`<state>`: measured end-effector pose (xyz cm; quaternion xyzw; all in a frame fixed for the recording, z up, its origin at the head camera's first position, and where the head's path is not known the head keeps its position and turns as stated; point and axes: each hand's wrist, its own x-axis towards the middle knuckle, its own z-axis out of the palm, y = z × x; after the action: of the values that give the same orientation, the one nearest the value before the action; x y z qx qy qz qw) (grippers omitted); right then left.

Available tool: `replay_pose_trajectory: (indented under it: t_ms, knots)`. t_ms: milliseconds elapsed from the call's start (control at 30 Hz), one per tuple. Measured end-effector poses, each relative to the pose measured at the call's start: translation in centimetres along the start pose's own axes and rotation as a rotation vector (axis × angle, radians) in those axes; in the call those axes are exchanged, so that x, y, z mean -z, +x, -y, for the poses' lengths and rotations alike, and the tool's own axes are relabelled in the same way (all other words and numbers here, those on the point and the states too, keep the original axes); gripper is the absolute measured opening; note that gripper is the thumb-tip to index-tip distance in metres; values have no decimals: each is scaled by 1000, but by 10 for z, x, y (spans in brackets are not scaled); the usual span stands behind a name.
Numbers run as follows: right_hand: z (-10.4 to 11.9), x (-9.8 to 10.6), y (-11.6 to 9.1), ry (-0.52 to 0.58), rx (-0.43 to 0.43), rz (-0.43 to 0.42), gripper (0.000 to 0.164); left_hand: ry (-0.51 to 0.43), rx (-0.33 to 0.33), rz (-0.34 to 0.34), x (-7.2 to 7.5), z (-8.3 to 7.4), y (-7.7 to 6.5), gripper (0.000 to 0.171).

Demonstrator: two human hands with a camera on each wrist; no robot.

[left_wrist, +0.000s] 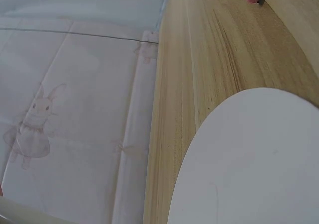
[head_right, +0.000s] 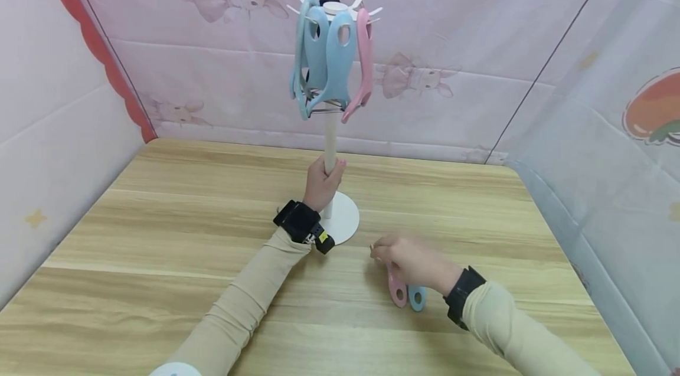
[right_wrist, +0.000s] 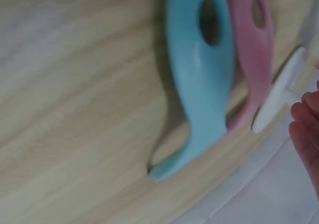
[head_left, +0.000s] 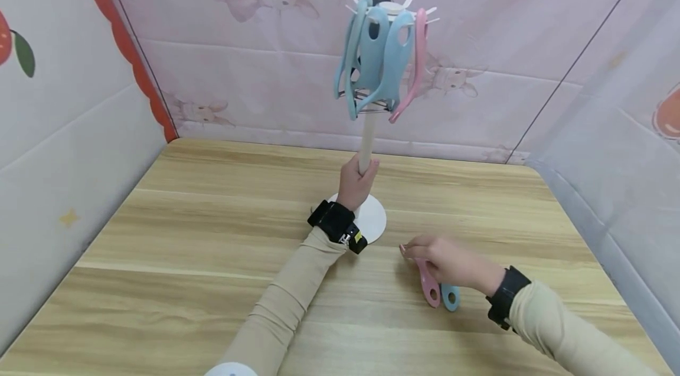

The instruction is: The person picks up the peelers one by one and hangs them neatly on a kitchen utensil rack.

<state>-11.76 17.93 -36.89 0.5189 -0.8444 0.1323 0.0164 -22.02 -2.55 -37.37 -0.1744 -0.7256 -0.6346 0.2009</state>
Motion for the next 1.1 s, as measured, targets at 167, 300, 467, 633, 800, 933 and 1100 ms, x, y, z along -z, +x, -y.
replay_pose_trajectory:
  t_ms: [167, 300, 467, 633, 800, 933, 1100]
  knots:
    - [5, -7, -4, -50, -23, 36, 40, -15, -9, -5, -1, 0, -1, 22]
    - [4, -10, -6, -63, -11, 17, 40, -13, -12, -3, -1, 1, -1, 22]
    - [2, -11, -9, -66, -7, 7, 36, -4, -23, 1, 0, 1, 0, 22]
    - [3, -12, -12, -91, -36, 53, 31, -4, -22, 1, 0, 2, 0, 21]
    - [2, -14, -14, -148, -21, 90, 35, -8, -19, 4, -1, 3, 1, 22]
    - [-1, -18, -14, -194, 28, 81, 35, -7, -21, 1, -1, 3, 1, 22]
    - [-4, -22, -13, -271, 78, 82, 38, -8, -32, -10, -2, 3, 2, 21]
